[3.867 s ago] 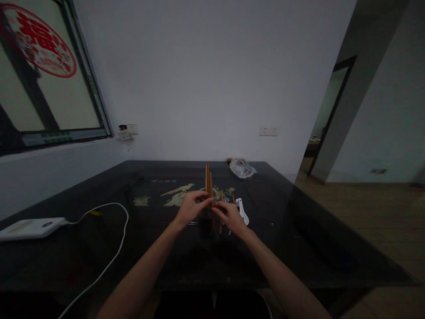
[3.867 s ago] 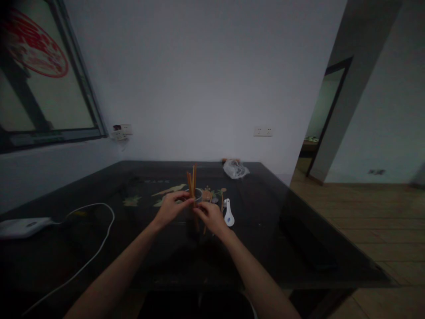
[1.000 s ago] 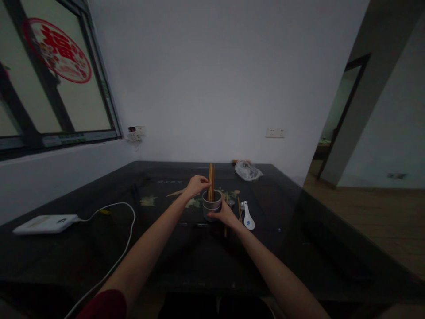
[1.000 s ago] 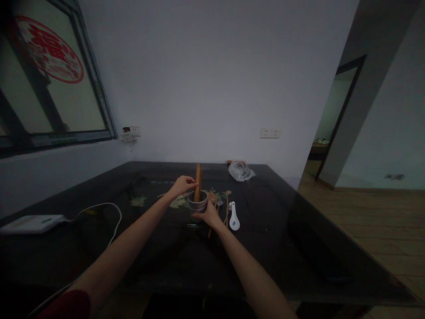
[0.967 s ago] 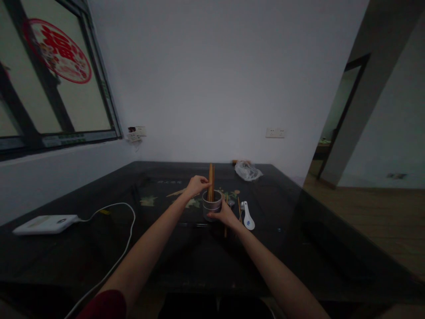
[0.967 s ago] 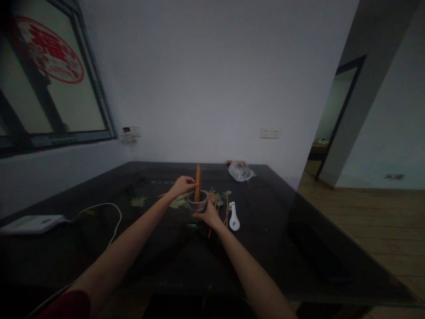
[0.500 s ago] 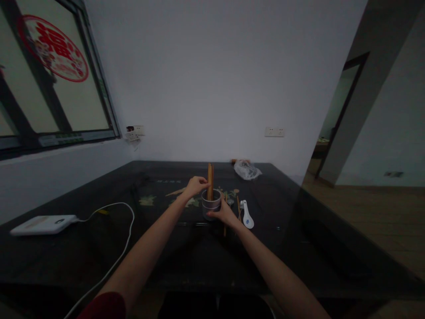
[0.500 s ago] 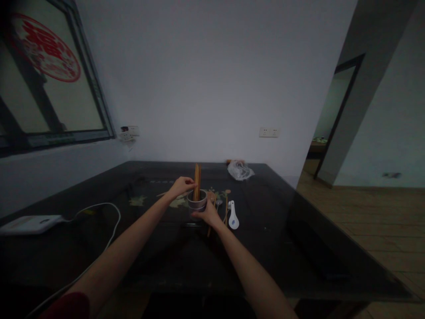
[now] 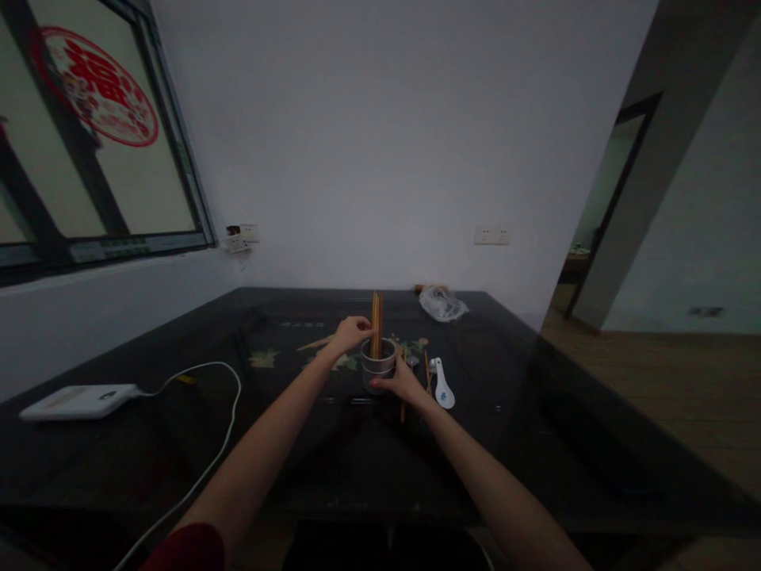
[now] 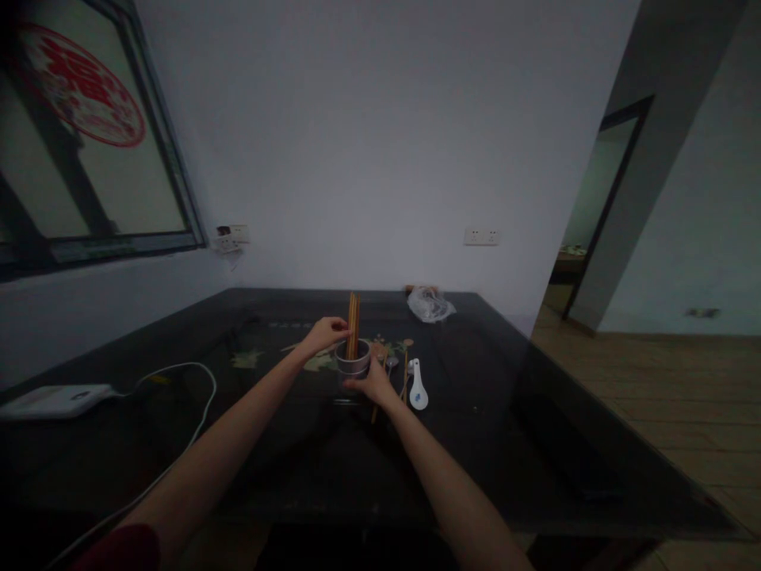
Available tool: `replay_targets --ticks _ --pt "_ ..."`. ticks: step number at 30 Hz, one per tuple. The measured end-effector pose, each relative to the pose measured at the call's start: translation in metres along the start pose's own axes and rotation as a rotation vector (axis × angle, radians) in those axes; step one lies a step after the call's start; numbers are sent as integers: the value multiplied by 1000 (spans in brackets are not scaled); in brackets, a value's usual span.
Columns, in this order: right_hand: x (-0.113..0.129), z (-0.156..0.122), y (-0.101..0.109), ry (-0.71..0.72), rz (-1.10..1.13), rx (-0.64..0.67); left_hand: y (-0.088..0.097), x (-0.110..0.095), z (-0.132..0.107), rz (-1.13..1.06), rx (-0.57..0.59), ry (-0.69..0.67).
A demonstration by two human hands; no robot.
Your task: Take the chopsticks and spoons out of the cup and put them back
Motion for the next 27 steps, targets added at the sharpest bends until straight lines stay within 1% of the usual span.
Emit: replay_targets --ticks 6,9,13,17,21,23,27 --pt "4 -1 -1 21 32 22 7 -5 4 -48 -76 15" --pt "4 -1 -1 6 29 20 7 -8 10 -60 -93 27" --pt "3 -1 -1 -6 29 13 -1 -9 15 -144 -39 39" --pt "7 -1 -1 11 28 12 -12 -6 15 -348 29 71" --pt "10 -2 -1 14 25 17 -18 -3 12 -516 48 127" --pt "10 -2 -1 15 29 19 -15 -1 8 -550 26 149" --pt "7 -3 0 -7 26 10 1 9 -13 -599 -81 165"
Point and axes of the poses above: each hand's wrist, its own z-axis towards the middle knuckle, its own y-axis out of the back of the hand, x = y × z, the point moved 9 cm from there along z, towards the middle knuckle, and after that the axes turned 1 degree about y, right-handed, at the moved point
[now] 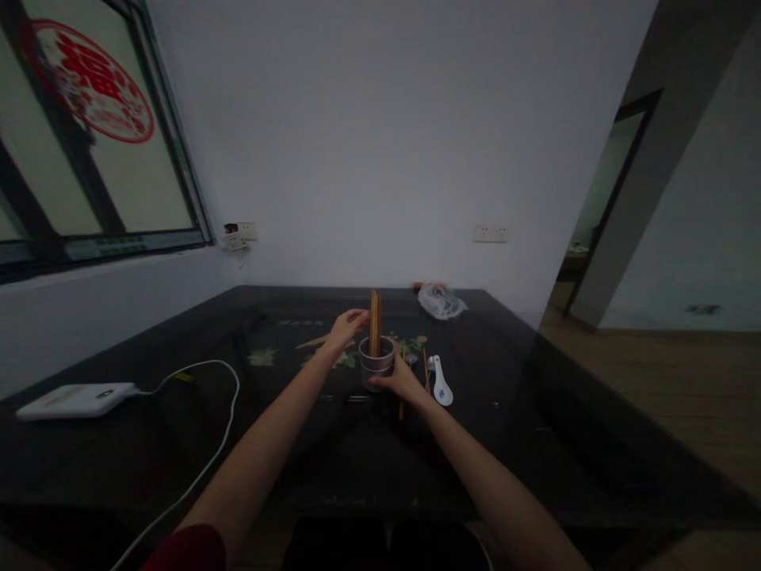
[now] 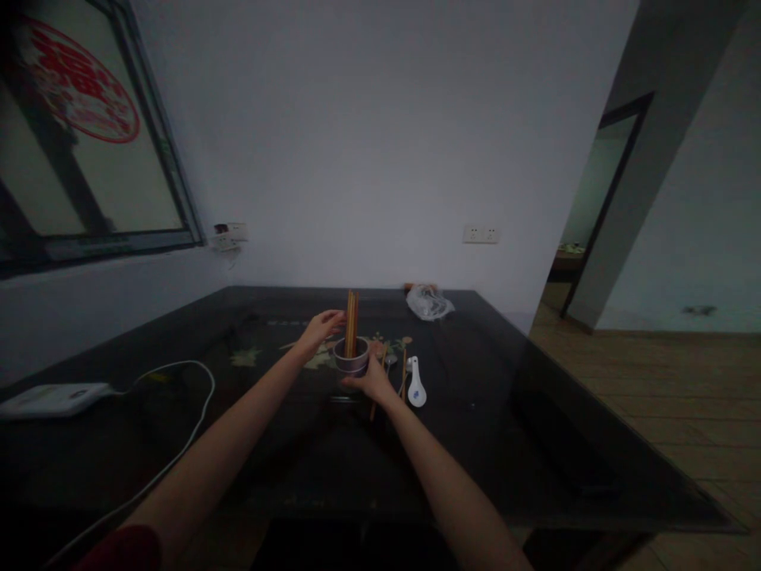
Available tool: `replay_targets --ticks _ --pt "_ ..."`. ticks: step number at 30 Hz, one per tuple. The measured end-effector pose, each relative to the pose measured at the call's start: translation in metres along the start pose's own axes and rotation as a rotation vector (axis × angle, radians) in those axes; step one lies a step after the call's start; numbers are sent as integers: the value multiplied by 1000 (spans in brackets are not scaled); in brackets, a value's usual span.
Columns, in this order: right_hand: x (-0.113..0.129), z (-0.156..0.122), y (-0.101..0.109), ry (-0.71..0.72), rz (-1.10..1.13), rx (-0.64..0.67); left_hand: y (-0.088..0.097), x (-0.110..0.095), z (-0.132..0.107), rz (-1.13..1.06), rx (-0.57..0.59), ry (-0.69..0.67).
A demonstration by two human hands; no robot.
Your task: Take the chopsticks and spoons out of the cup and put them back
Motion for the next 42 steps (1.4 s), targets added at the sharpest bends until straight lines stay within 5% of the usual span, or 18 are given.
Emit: replay_targets --ticks 6,13,25,34,37,42 --pt "-5 1 0 -14 1 -3 26 25 -40 -93 -129 8" --pt "-1 1 2 26 -20 -6 -10 73 -73 -169 -1 206" --pt "6 -4 3 17 -37 38 -9 63 -76 -237 59 226" --pt "2 -2 15 -26 88 100 2 44 -78 -146 2 159" --pt "-3 -2 26 -58 40 79 22 23 -76 -36 -140 -7" --pt "3 -8 68 -73 -143 15 46 -49 -95 242 -338 -442"
Point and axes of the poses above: each hand's wrist, its own z-axis towards the middle knuckle, its own y-axis out of the back of the hand, x = y × z, the point moved 9 cm from there along z, towards the middle knuckle, and after that the axes turned 1 degree about y, right-handed, at the moved point
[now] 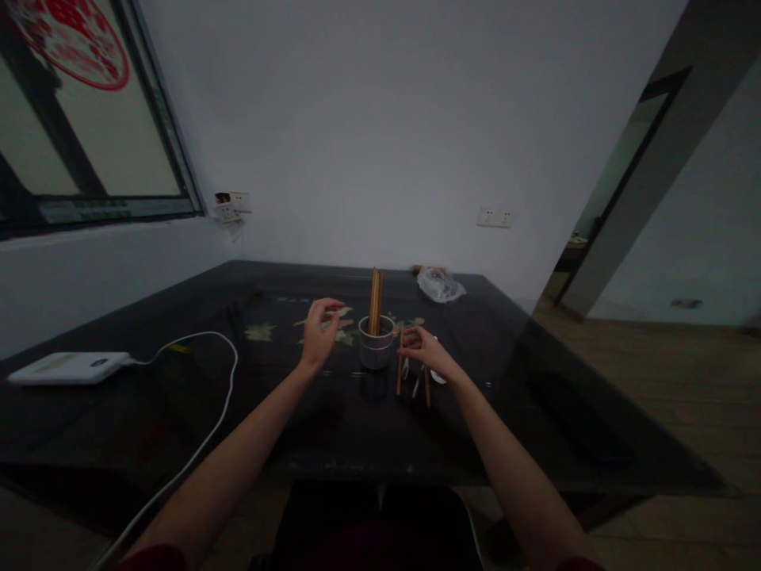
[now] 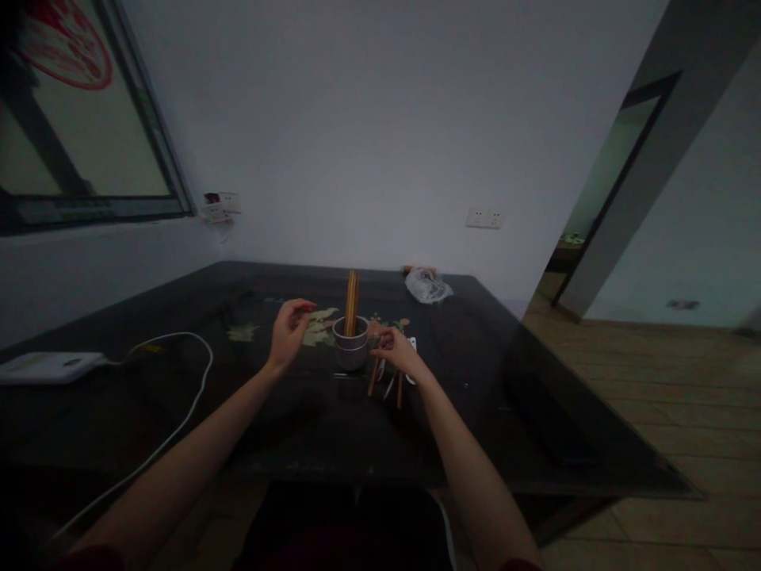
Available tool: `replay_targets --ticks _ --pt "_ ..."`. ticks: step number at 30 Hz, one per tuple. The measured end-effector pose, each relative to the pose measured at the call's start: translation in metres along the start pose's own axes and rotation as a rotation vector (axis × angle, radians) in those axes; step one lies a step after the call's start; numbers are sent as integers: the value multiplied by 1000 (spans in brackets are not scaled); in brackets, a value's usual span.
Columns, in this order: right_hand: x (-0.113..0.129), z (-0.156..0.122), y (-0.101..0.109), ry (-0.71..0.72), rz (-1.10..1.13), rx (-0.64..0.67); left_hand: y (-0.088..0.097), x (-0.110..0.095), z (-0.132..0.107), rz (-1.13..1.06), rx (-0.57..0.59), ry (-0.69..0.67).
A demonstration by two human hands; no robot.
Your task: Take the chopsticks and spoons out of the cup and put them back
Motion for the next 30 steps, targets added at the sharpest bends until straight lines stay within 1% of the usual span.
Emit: replay_targets --ticks 1,2,3,4,5,7,9,10,12,13,14,16,19,23,26,30 --pt "2 -3 10 9 -44 -7 1 -15 0 24 -4 -57" --pt "2 -6 19 5 -75 -7 -2 -30 -1 39 21 -99" --pt "0 -9 27 -9 -96 -2 -9 -44 -3 50 62 -128" --pt "-1 -12 35 -14 -125 -9 -21 -57 -8 66 133 -142" --pt "-2 -15 42 -12 -161 -27 -37 -68 -15 90 224 -151" --pt "-3 -21 55 1 -258 -83 -73 -87 -35 121 414 -186" --pt "-3 -26 64 17 -382 -139 -108 -99 -64 121 596 -251" --pt "-2 -28 67 20 -442 -158 -122 -101 -79 128 670 -287" --pt "-1 -31 70 12 -548 -184 -143 -97 -106 177 781 -373" --pt "-1 -32 72 -2 -596 -199 -150 -93 -117 213 824 -413" --pt "-1 -34 74 -24 -642 -217 -154 -87 -126 240 861 -435" --pt "-3 -36 77 -83 -732 -254 -157 -73 -133 266 900 -426" --pt "-7 -39 76 -160 -836 -268 -155 -61 -131 274 912 -380" --pt "-13 -39 68 -236 -926 -237 -156 -59 -127 289 908 -372" --pt "-16 -40 59 -290 -970 -191 -159 -60 -131 281 928 -390" --pt "-14 -41 49 -326 -979 -155 -161 -57 -134 300 928 -390"
Point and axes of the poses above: each hand's wrist, its own z-axis towards the middle knuckle, its own y-axis out of the back of the hand, x = y × z, the point moved 9 cm from there along z, towards the middle knuckle, and after that the axes turned 1 degree about y, right-handed, at the moved point
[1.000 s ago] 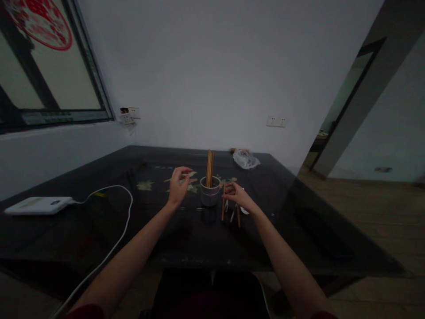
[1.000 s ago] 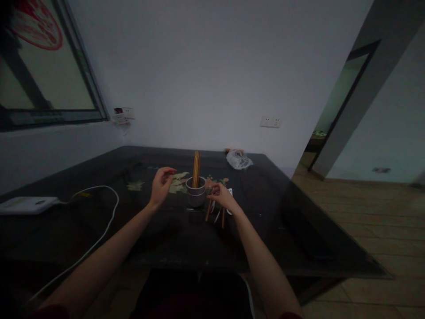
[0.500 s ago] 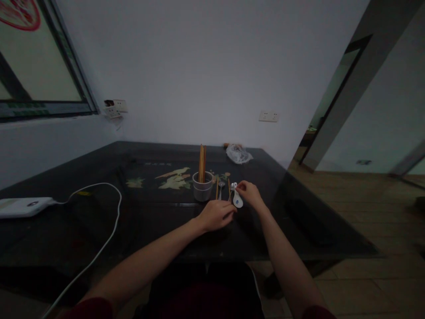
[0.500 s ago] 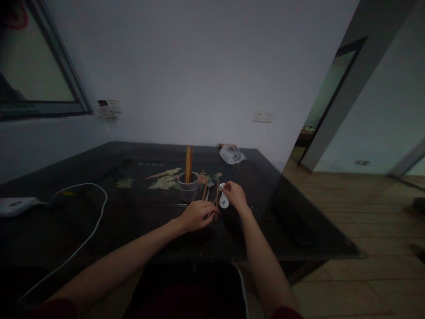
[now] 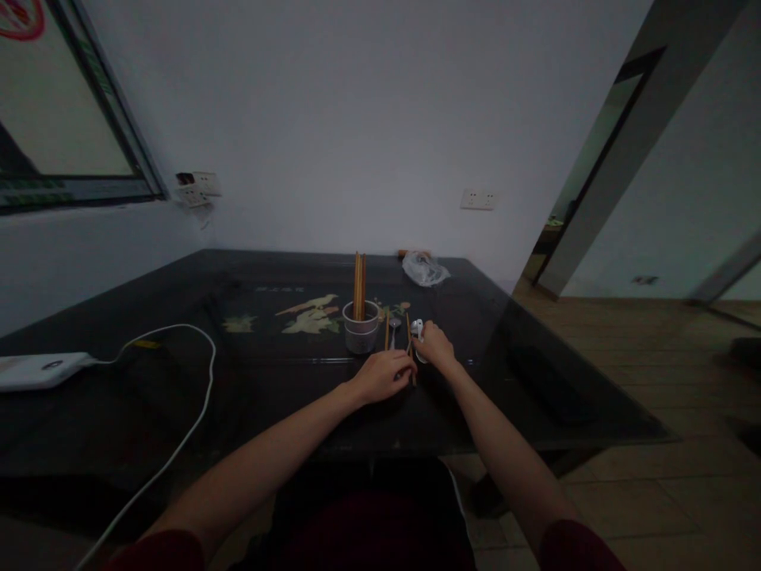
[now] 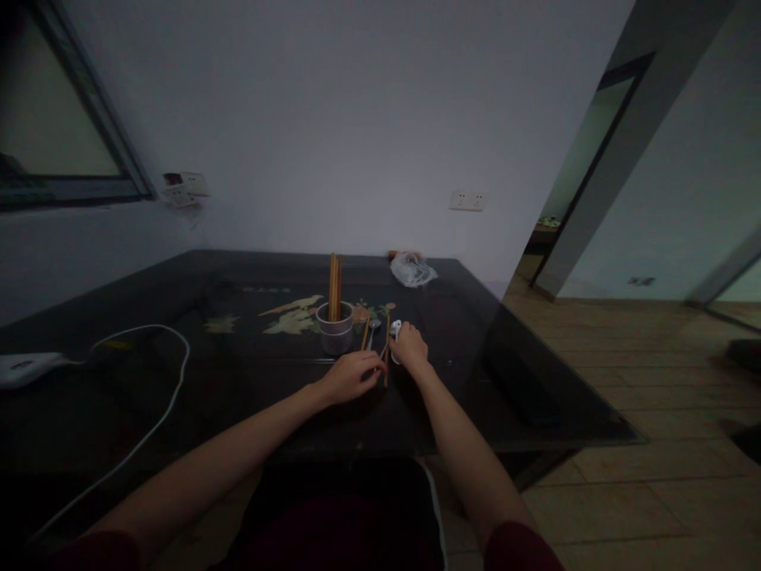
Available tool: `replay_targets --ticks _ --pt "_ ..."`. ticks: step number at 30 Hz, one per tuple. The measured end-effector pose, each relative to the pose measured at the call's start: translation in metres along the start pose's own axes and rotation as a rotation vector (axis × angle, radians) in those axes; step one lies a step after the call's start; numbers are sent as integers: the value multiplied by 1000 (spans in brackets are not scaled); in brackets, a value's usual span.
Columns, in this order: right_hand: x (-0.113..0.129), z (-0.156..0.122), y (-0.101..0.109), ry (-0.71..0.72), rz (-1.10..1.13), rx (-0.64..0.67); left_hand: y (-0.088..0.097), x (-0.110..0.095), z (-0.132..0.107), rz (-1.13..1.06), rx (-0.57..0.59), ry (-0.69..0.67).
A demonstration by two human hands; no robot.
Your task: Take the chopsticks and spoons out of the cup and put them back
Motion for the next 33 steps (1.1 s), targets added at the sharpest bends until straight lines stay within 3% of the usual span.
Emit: replay_targets --ticks 6,19,22,25,28,33 --pt "4 -1 -2 2 -5 36 0 3 -1 2 15 16" --pt "-17 6 1 -48 -17 41 3 13 0 39 6 111" --pt "-17 4 12 -34 -29 -11 5 15 0 50 -4 123" --pt "-16 -1 33 -38 -61 -150 6 16 0 66 -4 162" --pt "-8 -8 46 -16 -105 -243 7 21 -2 97 12 240" --pt "28 -18 30 119 -177 -161 5 28 -5 183 82 343"
Point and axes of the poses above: each hand's wrist, its own z-axis towards the middle knuckle, its own y-axis out of the back of the hand, x = y × z, the point moved 9 cm from there along z, towards the middle knuckle, and after that the axes turned 1 degree about y, right-handed, at the moved point
